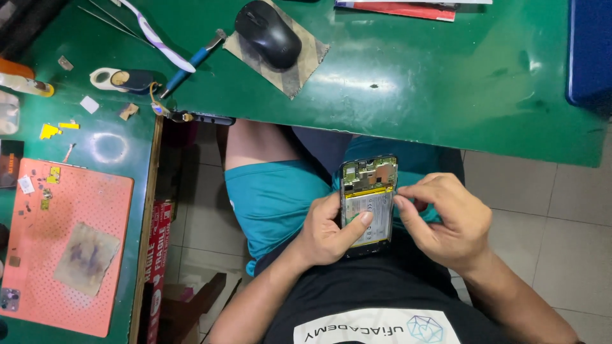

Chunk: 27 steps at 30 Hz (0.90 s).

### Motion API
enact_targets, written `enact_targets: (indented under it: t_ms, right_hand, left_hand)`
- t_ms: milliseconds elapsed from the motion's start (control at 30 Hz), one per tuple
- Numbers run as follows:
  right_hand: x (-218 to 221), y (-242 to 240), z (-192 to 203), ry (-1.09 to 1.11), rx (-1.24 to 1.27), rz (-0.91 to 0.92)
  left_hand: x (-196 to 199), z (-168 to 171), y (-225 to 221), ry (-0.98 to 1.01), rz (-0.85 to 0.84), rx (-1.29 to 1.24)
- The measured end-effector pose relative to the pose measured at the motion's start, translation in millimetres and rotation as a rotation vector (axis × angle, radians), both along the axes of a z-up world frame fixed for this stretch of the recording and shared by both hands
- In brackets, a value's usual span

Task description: The person disassembles a smartphone, removes the back cover, and manipulates internal components including the battery and motherboard. They connect a charging cable to test the device, then reassemble the phone by reattaching the back cover and securing internal parts.

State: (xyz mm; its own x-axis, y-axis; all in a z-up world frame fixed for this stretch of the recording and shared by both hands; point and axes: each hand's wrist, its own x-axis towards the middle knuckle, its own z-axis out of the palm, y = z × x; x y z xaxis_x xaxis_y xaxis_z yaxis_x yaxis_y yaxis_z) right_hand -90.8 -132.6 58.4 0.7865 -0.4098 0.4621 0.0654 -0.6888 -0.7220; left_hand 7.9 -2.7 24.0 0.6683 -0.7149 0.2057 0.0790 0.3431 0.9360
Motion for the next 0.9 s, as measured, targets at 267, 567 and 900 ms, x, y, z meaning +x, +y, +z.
enact_targets:
  t_ms: [267, 567, 900]
  right_hand:
    - [1.7, 3.0, -1.6, 0.048, -0.057, -0.038]
    - [4.5, 7.1, 3.1, 0.061, -0.08, -0.05]
    - [4.4, 8.2, 5.2, 0.12, 0.009, -0.053]
  left_hand:
    - [0.9, 7.1, 1.7, -0.046, 0.013, 0.011]
    - [-0.2, 3.8, 3.1, -0.076, 0.028, 0.037]
    - [-0.9, 0.8, 4.7, 0.124, -0.051, 0.033]
